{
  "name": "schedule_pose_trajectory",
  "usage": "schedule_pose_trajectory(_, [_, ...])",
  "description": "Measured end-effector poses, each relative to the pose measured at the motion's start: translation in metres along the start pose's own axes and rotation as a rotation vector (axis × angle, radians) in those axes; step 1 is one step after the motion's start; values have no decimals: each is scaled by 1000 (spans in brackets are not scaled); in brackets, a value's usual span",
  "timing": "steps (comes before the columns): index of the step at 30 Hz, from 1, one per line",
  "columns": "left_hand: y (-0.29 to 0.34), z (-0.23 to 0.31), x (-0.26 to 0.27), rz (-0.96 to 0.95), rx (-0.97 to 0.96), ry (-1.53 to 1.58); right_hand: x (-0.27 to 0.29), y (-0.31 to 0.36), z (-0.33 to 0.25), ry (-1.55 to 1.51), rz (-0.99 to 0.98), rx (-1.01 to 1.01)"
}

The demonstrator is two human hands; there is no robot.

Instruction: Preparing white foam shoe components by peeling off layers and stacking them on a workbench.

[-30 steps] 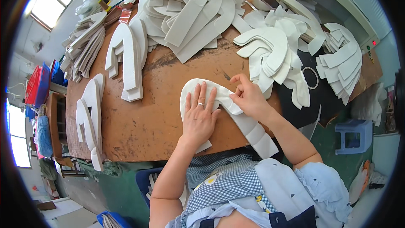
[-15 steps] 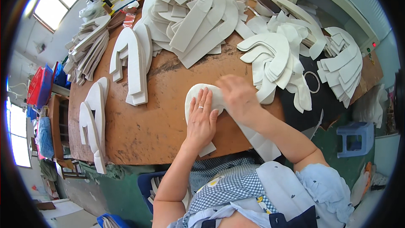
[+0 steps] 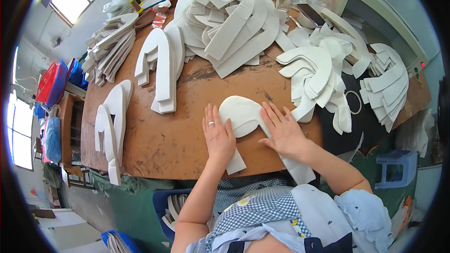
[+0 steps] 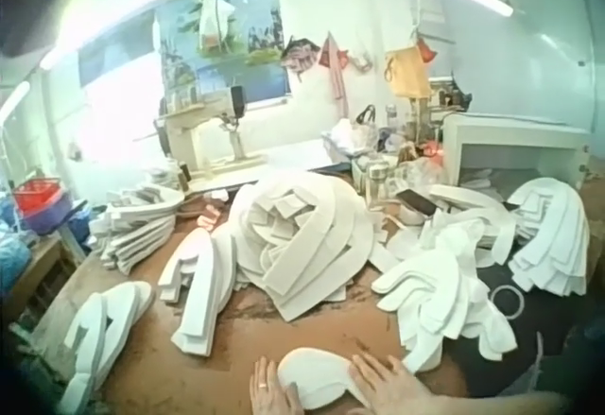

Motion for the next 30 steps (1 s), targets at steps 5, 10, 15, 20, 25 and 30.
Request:
schedule_pose_trajectory(5, [3,2,11,126,20,38,19,-38,-2,-40,-68,-164])
schedule_pose_trajectory(10, [3,13,15,191,-72,-110,3,-77,2,-304,413,-99])
schedule_pose_trajectory(15, [7,12,15,253,-96,-171,-1,-75,-3,-334,489,-65])
schedule_pose_trajectory(20, [7,10,13,229,-79,-109,5,-71,-7,-309,575,-69])
schedule_pose_trajectory(25, [5,5,14,218,-43,41,2,-74,-6,-302,627,10])
schedule_pose_trajectory(30, [-17,8,35,286,-38,364,8,-72,-3,-483,516,89])
Point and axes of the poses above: each hand's wrist, its own y-axis away from the middle knuckle, its own x-axis out of the back of the hand, z = x × y, the point moved 3 cm from there along -y, towards the middle knuckle, and after that the axes turned 1 degree about -x, right-handed, at the moved point
